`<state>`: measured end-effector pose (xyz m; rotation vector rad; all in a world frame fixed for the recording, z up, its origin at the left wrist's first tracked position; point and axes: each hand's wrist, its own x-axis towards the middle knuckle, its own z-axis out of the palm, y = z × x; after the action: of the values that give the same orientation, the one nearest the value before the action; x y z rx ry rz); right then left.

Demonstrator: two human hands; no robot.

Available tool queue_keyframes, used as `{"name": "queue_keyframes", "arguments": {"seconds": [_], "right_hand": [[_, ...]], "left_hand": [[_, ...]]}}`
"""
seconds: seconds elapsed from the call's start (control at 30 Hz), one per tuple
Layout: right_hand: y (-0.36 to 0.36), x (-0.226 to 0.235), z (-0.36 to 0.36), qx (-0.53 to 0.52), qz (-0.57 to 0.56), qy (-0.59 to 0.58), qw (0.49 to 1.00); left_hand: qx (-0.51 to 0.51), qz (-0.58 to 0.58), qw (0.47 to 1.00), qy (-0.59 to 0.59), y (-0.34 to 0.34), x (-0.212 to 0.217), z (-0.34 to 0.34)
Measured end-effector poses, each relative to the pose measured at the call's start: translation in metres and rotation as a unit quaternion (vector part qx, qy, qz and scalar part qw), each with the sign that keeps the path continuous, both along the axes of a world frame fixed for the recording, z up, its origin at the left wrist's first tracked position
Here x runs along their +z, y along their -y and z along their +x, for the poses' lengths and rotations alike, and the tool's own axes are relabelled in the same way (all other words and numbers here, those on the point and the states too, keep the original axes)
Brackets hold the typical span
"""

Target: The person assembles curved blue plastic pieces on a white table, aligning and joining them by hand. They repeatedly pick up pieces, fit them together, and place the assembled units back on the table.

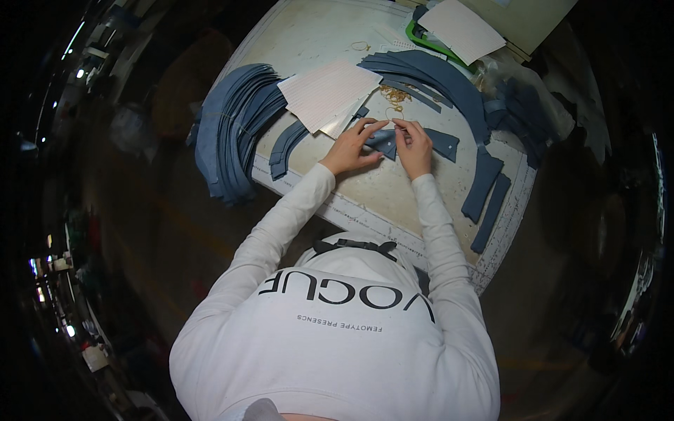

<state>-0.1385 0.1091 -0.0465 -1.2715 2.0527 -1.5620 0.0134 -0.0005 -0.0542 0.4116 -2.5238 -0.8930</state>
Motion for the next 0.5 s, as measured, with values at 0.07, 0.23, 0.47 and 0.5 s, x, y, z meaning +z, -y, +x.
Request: {"name": "queue_keyframes", "arguments": {"seconds": [0.07, 0.23, 0.47, 0.5], "right_hand": [[0.008, 0.006, 0.004, 0.012, -0.009, 0.003, 1.000], [0.041, 0.016, 0.020, 0.061, -0.041, -0.033, 0.997], [0.112, -0.005, 0.057, 0.176, -0.007, -0.065, 0.982], [0.117, -0.009, 0.060, 0.187, -0.009, -0.071, 0.980]], "left_hand": [[0.022, 0.053, 0.996, -0.072, -0.001, -0.006, 0.007], [0.494, 0.385, 0.747, -0.224, -0.001, -0.026, 0.034], [0.425, 0.533, 0.696, -0.226, 0.025, -0.032, 0.055], [0.417, 0.529, 0.702, -0.231, 0.031, -0.032, 0.054]]}}
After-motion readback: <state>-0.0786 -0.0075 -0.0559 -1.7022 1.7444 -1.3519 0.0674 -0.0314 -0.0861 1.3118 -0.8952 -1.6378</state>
